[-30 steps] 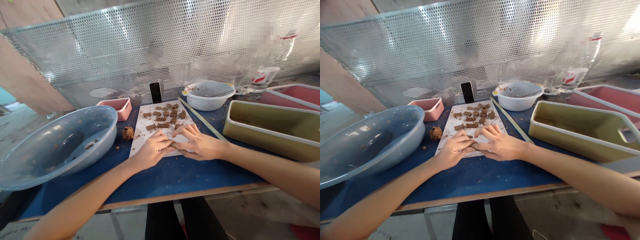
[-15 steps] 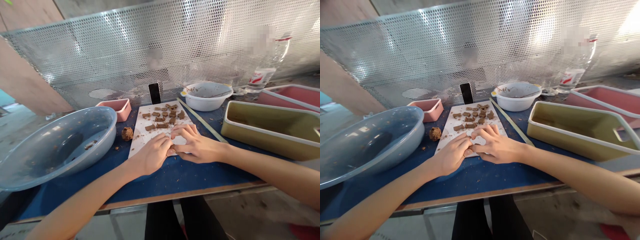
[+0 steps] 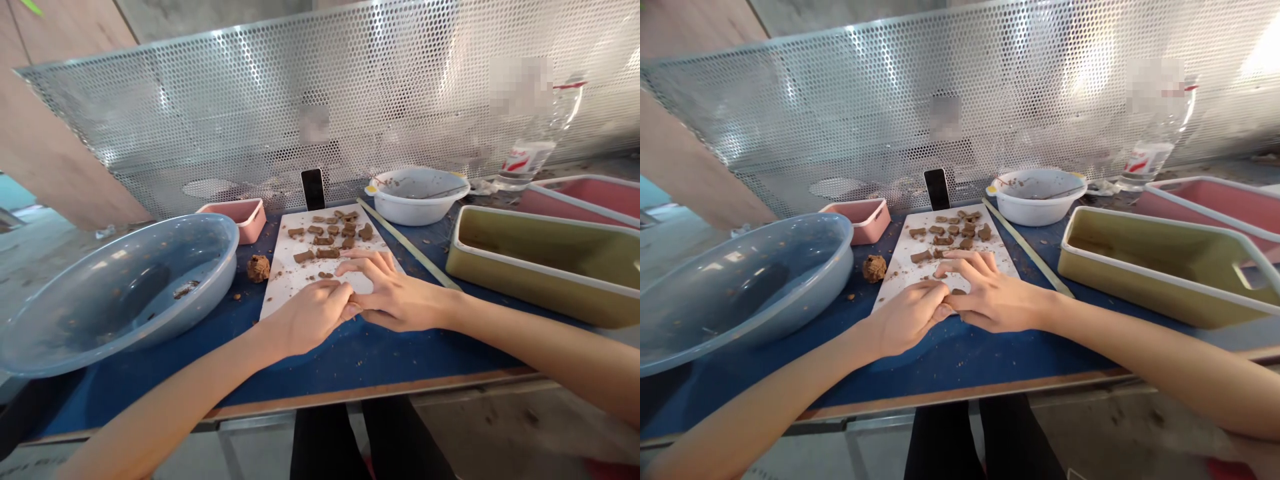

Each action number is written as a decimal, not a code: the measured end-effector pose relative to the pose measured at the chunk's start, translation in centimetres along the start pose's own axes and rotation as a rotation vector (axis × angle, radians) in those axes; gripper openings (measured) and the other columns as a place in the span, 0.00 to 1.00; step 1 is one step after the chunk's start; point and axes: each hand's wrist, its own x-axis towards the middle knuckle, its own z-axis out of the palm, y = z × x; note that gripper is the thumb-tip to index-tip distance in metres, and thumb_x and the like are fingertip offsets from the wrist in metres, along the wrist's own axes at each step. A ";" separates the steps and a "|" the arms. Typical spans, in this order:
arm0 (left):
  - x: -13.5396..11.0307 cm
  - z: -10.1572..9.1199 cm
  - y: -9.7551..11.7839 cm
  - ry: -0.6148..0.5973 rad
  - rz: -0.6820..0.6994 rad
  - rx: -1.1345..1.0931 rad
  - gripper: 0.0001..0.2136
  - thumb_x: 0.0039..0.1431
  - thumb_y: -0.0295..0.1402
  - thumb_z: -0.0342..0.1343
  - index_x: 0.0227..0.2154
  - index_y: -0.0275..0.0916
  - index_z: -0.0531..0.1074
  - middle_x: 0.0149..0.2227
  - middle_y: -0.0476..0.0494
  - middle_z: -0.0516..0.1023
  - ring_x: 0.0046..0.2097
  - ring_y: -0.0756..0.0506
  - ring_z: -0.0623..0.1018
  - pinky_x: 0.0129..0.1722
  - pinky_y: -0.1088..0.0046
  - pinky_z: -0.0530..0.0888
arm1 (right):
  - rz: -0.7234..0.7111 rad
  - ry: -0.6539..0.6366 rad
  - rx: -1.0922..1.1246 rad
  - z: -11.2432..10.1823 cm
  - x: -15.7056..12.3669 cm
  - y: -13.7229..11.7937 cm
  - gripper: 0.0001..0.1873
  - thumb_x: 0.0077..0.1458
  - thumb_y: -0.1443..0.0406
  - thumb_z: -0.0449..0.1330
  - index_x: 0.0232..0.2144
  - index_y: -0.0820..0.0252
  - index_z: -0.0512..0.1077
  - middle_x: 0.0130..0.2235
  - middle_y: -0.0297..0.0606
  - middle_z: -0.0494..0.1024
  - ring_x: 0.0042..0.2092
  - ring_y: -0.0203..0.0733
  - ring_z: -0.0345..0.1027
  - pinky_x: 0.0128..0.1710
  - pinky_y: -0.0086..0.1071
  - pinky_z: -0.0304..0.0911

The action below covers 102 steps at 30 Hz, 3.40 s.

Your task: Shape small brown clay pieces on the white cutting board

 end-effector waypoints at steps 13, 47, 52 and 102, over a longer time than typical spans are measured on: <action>0.1 0.7 0.8 -0.079 -0.003 0.086 0.16 0.82 0.36 0.46 0.37 0.37 0.71 0.35 0.38 0.80 0.41 0.38 0.83 0.46 0.59 0.80 | -0.023 0.029 -0.015 1.3 0.3 -0.5 0.10 0.72 0.63 0.60 0.50 0.57 0.79 0.64 0.54 0.69 0.69 0.65 0.58 0.60 0.58 0.62; -1.1 1.3 -9.0 0.179 -0.311 -0.039 0.35 0.80 0.50 0.49 0.14 0.41 0.64 0.17 0.49 0.69 0.25 0.46 0.72 0.40 0.64 0.73 | 0.311 0.144 0.129 2.4 -1.3 5.1 0.23 0.74 0.62 0.55 0.67 0.47 0.70 0.49 0.43 0.81 0.54 0.55 0.73 0.56 0.52 0.63; -0.9 1.5 -7.4 0.103 -0.196 0.003 0.19 0.77 0.45 0.56 0.33 0.40 0.81 0.36 0.41 0.83 0.49 0.37 0.79 0.56 0.55 0.75 | 0.280 0.064 0.379 2.9 -1.9 5.6 0.35 0.78 0.59 0.52 0.80 0.46 0.46 0.52 0.40 0.84 0.60 0.53 0.74 0.68 0.58 0.60; -0.7 4.4 -6.2 -0.023 -0.366 -0.321 0.38 0.67 0.40 0.71 0.74 0.43 0.60 0.48 0.41 0.88 0.67 0.32 0.74 0.70 0.42 0.63 | 0.036 -0.054 0.236 2.1 -2.2 4.6 0.39 0.74 0.62 0.56 0.81 0.55 0.48 0.54 0.44 0.87 0.57 0.51 0.77 0.64 0.49 0.59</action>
